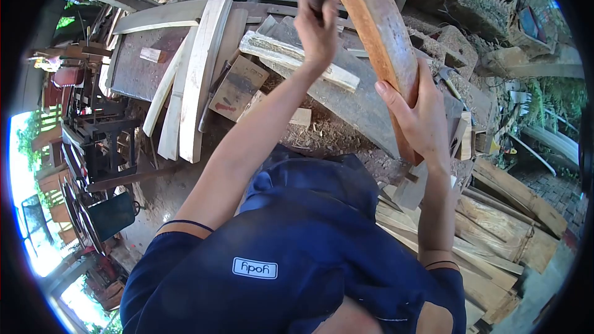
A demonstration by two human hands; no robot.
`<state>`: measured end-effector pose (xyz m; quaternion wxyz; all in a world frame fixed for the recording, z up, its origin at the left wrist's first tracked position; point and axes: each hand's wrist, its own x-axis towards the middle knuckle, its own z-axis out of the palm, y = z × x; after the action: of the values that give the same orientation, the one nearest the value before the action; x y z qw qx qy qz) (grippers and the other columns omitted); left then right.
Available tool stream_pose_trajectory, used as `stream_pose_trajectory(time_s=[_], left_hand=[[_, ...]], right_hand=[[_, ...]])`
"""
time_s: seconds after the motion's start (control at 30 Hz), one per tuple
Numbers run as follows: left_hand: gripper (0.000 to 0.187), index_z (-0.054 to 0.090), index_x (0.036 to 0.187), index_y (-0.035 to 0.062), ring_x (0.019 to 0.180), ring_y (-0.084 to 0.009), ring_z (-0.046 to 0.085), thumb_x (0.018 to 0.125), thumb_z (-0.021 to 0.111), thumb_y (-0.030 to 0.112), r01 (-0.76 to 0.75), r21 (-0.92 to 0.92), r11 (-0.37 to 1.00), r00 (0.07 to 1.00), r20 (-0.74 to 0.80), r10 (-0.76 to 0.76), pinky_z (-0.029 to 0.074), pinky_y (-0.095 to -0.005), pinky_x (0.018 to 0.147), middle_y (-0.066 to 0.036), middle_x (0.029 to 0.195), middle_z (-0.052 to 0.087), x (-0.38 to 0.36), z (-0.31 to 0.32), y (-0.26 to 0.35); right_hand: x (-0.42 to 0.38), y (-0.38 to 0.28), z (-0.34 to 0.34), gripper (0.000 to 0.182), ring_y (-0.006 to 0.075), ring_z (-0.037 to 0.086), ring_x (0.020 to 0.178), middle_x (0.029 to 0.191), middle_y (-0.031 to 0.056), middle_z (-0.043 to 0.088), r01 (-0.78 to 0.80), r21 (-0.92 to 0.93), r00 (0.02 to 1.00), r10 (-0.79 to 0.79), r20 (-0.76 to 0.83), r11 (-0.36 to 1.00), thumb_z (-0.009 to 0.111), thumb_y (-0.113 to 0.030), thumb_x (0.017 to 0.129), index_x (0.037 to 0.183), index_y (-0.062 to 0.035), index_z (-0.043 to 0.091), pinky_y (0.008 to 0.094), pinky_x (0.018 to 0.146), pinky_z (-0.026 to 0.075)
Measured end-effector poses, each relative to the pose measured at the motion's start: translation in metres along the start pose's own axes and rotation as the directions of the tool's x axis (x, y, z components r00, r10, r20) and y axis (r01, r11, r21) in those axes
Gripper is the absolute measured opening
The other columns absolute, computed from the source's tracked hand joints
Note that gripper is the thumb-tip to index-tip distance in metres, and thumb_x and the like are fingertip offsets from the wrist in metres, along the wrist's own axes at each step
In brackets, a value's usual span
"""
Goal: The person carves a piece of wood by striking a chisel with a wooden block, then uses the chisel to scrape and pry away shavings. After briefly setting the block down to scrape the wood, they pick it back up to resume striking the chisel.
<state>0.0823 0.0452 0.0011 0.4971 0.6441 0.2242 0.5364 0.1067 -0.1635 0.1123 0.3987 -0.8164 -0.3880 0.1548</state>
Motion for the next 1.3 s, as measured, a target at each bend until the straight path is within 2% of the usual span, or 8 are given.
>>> stream_pose_trajectory(time_s=[0.03, 0.07, 0.17, 0.4, 0.5, 0.63, 1.17, 1.3], left_hand=[[0.029, 0.051, 0.101, 0.0044, 0.078, -0.0104, 0.050, 0.095, 0.062, 0.031, 0.050, -0.204, 0.978, 0.998, -0.017, -0.055, 0.044, -0.0261, 0.072, -0.001, 0.085, 0.055, 0.006, -0.002, -0.007], [0.038, 0.045, 0.093, 0.0095, 0.057, -0.0025, 0.038, 0.093, 0.063, 0.043, 0.037, -0.180, 0.983, 0.998, -0.048, -0.046, 0.032, -0.0200, 0.049, 0.006, 0.070, 0.043, 0.014, -0.005, -0.015], [0.034, 0.041, 0.088, 0.0113, 0.055, -0.0021, 0.037, 0.095, 0.062, 0.037, 0.039, -0.319, 0.947, 0.999, -0.014, -0.045, 0.032, -0.0194, 0.050, 0.007, 0.065, 0.038, 0.024, -0.018, -0.020], [0.033, 0.038, 0.092, 0.0103, 0.055, -0.0048, 0.039, 0.098, 0.057, 0.037, 0.023, -0.212, 0.977, 0.993, -0.109, -0.047, 0.038, -0.0222, 0.052, 0.004, 0.066, 0.039, 0.017, -0.011, -0.021], [0.035, 0.035, 0.099, 0.0097, 0.055, -0.0077, 0.044, 0.099, 0.054, 0.039, 0.098, -0.303, 0.948, 0.979, -0.141, -0.146, 0.042, -0.0244, 0.053, 0.000, 0.066, 0.043, 0.017, -0.013, -0.009], [0.034, 0.034, 0.099, 0.0090, 0.053, -0.0086, 0.046, 0.099, 0.053, 0.038, 0.030, -0.356, 0.934, 0.993, -0.096, -0.069, 0.044, -0.0254, 0.052, -0.001, 0.066, 0.046, 0.022, -0.016, -0.005], [0.032, 0.034, 0.095, 0.0105, 0.052, -0.0060, 0.042, 0.099, 0.055, 0.034, 0.087, -0.216, 0.973, 0.996, 0.036, -0.081, 0.038, -0.0221, 0.048, 0.000, 0.066, 0.043, 0.011, -0.006, -0.011], [0.036, 0.035, 0.095, 0.0102, 0.051, -0.0054, 0.044, 0.096, 0.060, 0.037, 0.018, -0.073, 0.997, 1.000, 0.026, -0.016, 0.037, -0.0207, 0.045, 0.001, 0.066, 0.045, 0.013, -0.003, -0.027]], right_hand=[[-0.003, 0.005, 0.003, 0.056, 0.0400, 0.067, 0.078, 0.082, 0.0244, 0.065, -0.010, 0.075, 1.000, 0.011, -0.014, 0.997, 0.070, -0.041, 0.083, 0.113, 0.0024, 0.050, 0.0430, 0.070, 0.050], [-0.007, 0.008, 0.005, 0.056, 0.0400, 0.067, 0.078, 0.082, 0.0244, 0.065, -0.017, 0.077, 1.000, 0.019, -0.018, 0.997, 0.070, -0.041, 0.083, 0.113, 0.0024, 0.050, 0.0430, 0.070, 0.050], [-0.018, 0.018, 0.009, 0.057, 0.0414, 0.067, 0.082, 0.085, 0.0262, 0.065, -0.069, 0.067, 0.996, 0.073, -0.051, 0.995, 0.070, -0.043, 0.083, 0.111, 0.0028, 0.051, 0.0435, 0.074, 0.050], [-0.022, 0.034, 0.014, 0.061, 0.0425, 0.067, 0.084, 0.086, 0.0272, 0.066, -0.162, 0.072, 0.986, 0.165, -0.035, 0.984, 0.069, -0.048, 0.082, 0.112, 0.0028, 0.051, 0.0443, 0.074, 0.050], [-0.025, 0.035, 0.016, 0.062, 0.0428, 0.067, 0.084, 0.086, 0.0273, 0.065, -0.167, 0.057, 0.985, 0.169, -0.041, 0.984, 0.069, -0.050, 0.082, 0.111, 0.0028, 0.051, 0.0449, 0.073, 0.049], [-0.026, 0.039, 0.018, 0.063, 0.0427, 0.067, 0.083, 0.085, 0.0272, 0.065, -0.210, 0.049, 0.978, 0.210, -0.008, 0.977, 0.069, -0.051, 0.082, 0.110, 0.0025, 0.052, 0.0454, 0.073, 0.049], [-0.025, 0.044, 0.017, 0.061, 0.0418, 0.066, 0.081, 0.084, 0.0260, 0.065, -0.220, 0.033, 0.976, 0.220, 0.001, 0.975, 0.069, -0.049, 0.082, 0.109, 0.0023, 0.052, 0.0454, 0.071, 0.049], [-0.009, 0.038, 0.012, 0.061, 0.0345, 0.068, 0.080, 0.085, 0.0235, 0.066, -0.123, 0.098, 0.991, 0.128, -0.044, 0.988, 0.070, -0.048, 0.082, 0.110, 0.0031, 0.053, 0.0410, 0.072, 0.050]])
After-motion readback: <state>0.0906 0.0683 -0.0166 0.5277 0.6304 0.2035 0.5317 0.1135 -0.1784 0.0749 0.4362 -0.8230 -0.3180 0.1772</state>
